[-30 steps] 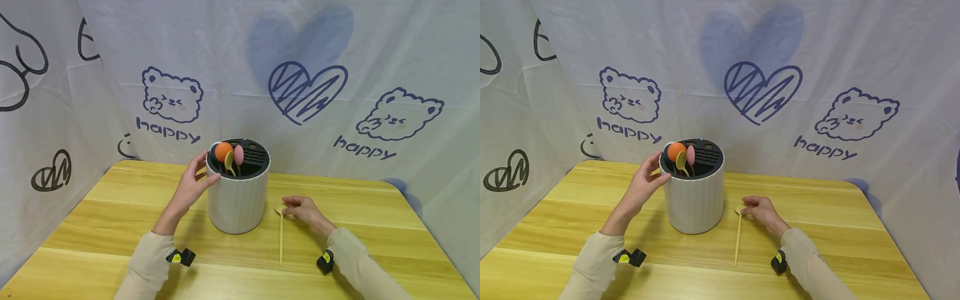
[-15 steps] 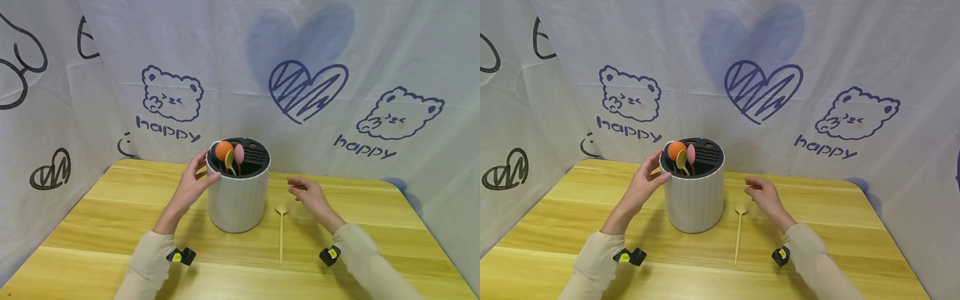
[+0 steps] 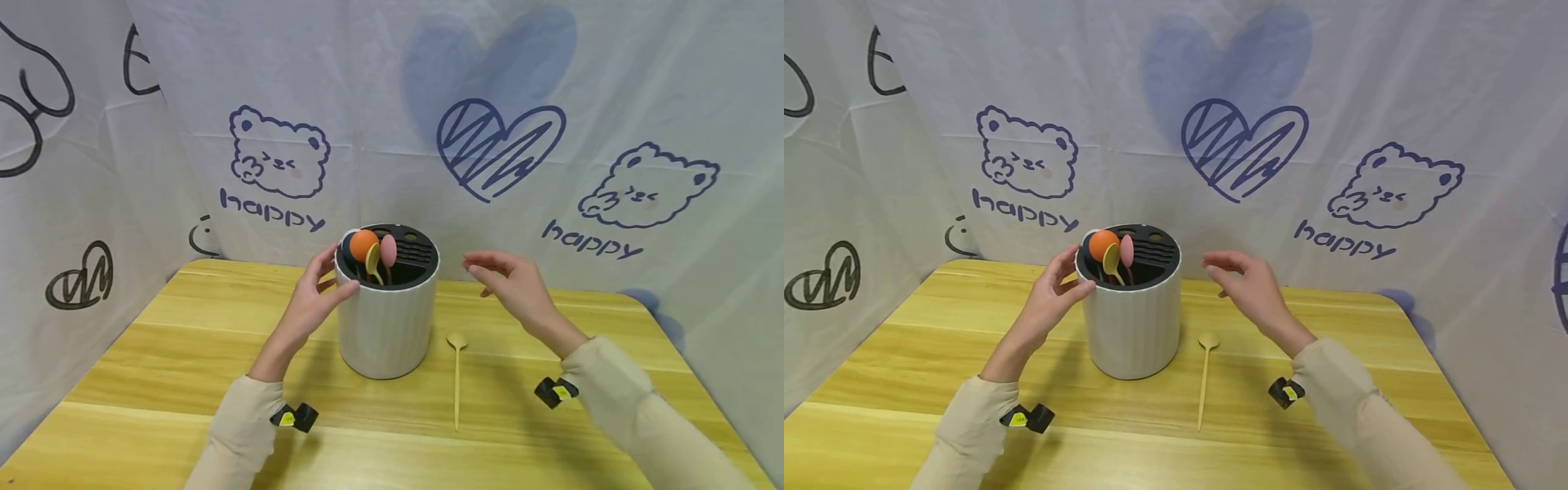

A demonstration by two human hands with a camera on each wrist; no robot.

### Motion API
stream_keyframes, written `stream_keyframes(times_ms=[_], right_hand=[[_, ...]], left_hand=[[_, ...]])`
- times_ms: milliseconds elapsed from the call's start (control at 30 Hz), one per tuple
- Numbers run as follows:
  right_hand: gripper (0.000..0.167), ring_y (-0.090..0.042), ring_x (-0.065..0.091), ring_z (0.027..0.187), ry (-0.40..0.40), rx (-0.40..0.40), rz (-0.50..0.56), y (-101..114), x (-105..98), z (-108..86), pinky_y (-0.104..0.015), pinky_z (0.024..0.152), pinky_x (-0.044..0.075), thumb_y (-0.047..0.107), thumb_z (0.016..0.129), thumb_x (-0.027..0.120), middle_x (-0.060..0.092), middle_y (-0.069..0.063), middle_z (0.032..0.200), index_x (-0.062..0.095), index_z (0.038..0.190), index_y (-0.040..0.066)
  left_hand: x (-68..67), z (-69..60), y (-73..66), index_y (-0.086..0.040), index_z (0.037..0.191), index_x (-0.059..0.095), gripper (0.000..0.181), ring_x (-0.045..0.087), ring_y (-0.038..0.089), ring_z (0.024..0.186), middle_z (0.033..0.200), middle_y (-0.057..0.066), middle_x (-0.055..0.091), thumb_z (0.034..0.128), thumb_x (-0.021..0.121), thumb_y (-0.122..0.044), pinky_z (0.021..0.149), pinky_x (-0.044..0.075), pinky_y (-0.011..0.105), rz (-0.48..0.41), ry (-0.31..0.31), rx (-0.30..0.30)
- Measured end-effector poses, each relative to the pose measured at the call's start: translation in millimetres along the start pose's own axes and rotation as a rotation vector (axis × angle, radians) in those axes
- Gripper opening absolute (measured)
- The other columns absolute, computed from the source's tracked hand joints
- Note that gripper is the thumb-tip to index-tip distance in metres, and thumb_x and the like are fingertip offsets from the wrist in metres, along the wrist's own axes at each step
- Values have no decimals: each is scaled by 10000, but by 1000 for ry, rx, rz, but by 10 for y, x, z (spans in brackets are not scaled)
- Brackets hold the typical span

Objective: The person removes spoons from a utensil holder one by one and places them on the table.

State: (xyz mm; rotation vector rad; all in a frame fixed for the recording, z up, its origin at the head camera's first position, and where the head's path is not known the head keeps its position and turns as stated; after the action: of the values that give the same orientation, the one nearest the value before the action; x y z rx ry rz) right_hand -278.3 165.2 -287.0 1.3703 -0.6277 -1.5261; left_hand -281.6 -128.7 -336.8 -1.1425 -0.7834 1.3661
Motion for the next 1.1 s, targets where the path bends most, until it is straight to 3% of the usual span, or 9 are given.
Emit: stream_keyframes(times_ms=[267, 467, 667, 833, 967, 1100], right_hand=[[314, -249, 579, 1024, 90, 48, -15, 232, 121, 75, -340, 737, 541, 182, 968, 593, 639, -105, 1207, 630, 1243, 34], [329, -260, 571, 1044, 116, 102, -6, 387, 188, 183, -314, 729, 522, 184, 949, 624, 636, -97, 1205, 627, 1247, 43], [365, -205, 582, 966, 145, 140, 62, 541, 385, 323, -295, 656, 491, 161, 917, 664, 659, -85, 1172, 620, 1255, 29], [392, -209, 548, 860, 113, 185, 68, 579, 433, 421, -267, 575, 422, 153, 894, 695, 668, -90, 1134, 614, 1258, 31], [412, -194, 573, 863, 147, 203, 45, 566, 508, 464, -243, 553, 396, 166, 875, 721, 679, -78, 1129, 620, 1254, 41], [394, -200, 563, 809, 167, 206, 89, 568, 590, 462, -226, 510, 371, 140, 852, 744, 689, -79, 1114, 642, 1219, 40]], left_hand=[[-6, -16, 11, -103, 1513, 288, 705, 331, 272, 1347, 1508, 103, 332, 912, 643, -202, 1103, 284, 492, 7, -9, -14], [1, 2, 4, -104, 1518, 279, 706, 326, 272, 1351, 1510, 109, 329, 918, 638, -207, 1106, 280, 488, 15, 1, -14], [-13, -10, -2, -101, 1517, 278, 704, 325, 274, 1354, 1511, 109, 328, 919, 637, -196, 1108, 277, 492, 16, -15, -16], [20, -13, -3, -101, 1520, 270, 713, 321, 274, 1359, 1517, 110, 320, 919, 640, -206, 1108, 278, 492, 17, -7, -18], [20, -5, 4, -109, 1518, 275, 706, 320, 277, 1358, 1517, 107, 319, 920, 639, -203, 1106, 276, 502, 16, -9, -19], [25, 4, 4, -109, 1519, 275, 706, 320, 280, 1360, 1517, 110, 317, 921, 638, -203, 1106, 276, 504, 17, -4, -17]])
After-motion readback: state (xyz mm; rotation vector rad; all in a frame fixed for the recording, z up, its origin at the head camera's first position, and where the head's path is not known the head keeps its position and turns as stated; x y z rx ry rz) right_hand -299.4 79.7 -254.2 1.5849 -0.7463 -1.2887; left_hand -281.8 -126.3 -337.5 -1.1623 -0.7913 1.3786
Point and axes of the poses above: each hand's wrist, its own z-axis towards the middle knuckle, its own x-axis out of the palm, y = z × x, the point moved 6 cm from there along z, towards the middle knuckle
